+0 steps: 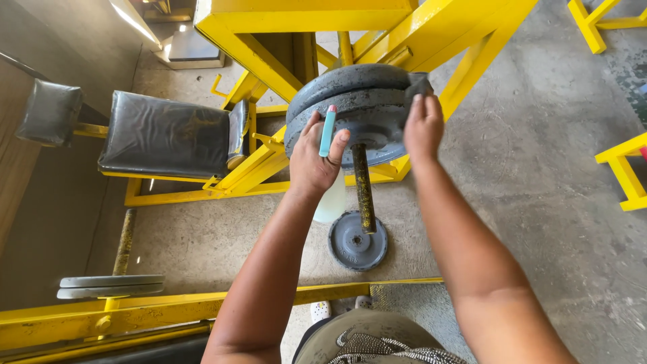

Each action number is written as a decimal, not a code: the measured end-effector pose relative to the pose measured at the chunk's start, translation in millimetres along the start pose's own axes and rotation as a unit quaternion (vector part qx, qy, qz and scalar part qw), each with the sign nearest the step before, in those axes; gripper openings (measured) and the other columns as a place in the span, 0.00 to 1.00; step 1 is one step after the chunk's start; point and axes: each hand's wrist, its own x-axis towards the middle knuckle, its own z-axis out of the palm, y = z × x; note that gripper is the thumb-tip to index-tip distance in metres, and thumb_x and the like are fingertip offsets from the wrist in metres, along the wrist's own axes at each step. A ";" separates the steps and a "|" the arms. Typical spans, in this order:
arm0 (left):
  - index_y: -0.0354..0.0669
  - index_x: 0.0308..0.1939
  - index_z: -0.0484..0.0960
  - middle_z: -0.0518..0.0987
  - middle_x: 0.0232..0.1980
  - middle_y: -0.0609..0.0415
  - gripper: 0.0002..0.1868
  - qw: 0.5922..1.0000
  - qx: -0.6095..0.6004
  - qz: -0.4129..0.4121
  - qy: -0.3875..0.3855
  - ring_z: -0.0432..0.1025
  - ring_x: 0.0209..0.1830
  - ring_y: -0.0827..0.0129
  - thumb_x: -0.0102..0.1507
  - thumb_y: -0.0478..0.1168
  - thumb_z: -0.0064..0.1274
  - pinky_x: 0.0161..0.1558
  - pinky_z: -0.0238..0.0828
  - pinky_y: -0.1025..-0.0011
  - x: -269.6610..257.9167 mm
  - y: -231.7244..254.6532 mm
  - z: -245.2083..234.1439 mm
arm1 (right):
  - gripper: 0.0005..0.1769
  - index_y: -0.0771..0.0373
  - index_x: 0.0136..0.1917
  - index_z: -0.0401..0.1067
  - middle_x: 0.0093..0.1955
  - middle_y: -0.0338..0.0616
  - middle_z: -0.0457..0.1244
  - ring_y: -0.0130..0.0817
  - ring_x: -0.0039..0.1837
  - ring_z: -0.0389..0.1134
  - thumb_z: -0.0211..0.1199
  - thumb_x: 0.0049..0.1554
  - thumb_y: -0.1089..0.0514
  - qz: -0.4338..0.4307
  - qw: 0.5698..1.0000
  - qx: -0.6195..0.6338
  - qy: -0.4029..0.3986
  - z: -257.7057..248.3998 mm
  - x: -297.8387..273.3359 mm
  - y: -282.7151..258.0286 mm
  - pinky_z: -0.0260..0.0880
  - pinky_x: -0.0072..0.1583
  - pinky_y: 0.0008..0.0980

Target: Cleaning and sanitizing various pieces of gym equipment using a spray bottle and cloth.

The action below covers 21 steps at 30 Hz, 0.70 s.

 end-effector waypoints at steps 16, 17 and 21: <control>0.35 0.49 0.83 0.74 0.67 0.30 0.40 1.000 -0.016 0.017 0.017 0.62 0.77 0.43 0.67 0.71 0.41 0.68 0.64 0.56 -4.9 -2.3 0.7 | 0.19 0.61 0.66 0.73 0.64 0.46 0.67 0.39 0.66 0.67 0.50 0.71 0.50 0.117 0.976 0.181 0.000 -12.5 -2.7 51.9 0.64 0.70 0.41; 0.35 0.50 0.83 0.74 0.67 0.30 0.40 0.999 -0.030 0.016 0.017 0.61 0.77 0.43 0.68 0.71 0.40 0.68 0.63 0.56 -4.0 -1.4 0.3 | 0.18 0.61 0.67 0.72 0.65 0.46 0.68 0.38 0.66 0.67 0.50 0.71 0.51 0.100 0.973 0.209 0.003 -8.1 2.9 64.6 0.64 0.70 0.41; 0.35 0.48 0.85 0.71 0.68 0.27 0.40 0.999 -0.035 0.007 0.018 0.59 0.76 0.42 0.68 0.71 0.39 0.69 0.60 0.55 -4.0 -0.6 -0.5 | 0.19 0.53 0.66 0.73 0.66 0.45 0.67 0.40 0.67 0.70 0.46 0.71 0.48 0.106 0.991 0.073 -0.024 -4.2 -25.1 -43.3 0.73 0.69 0.46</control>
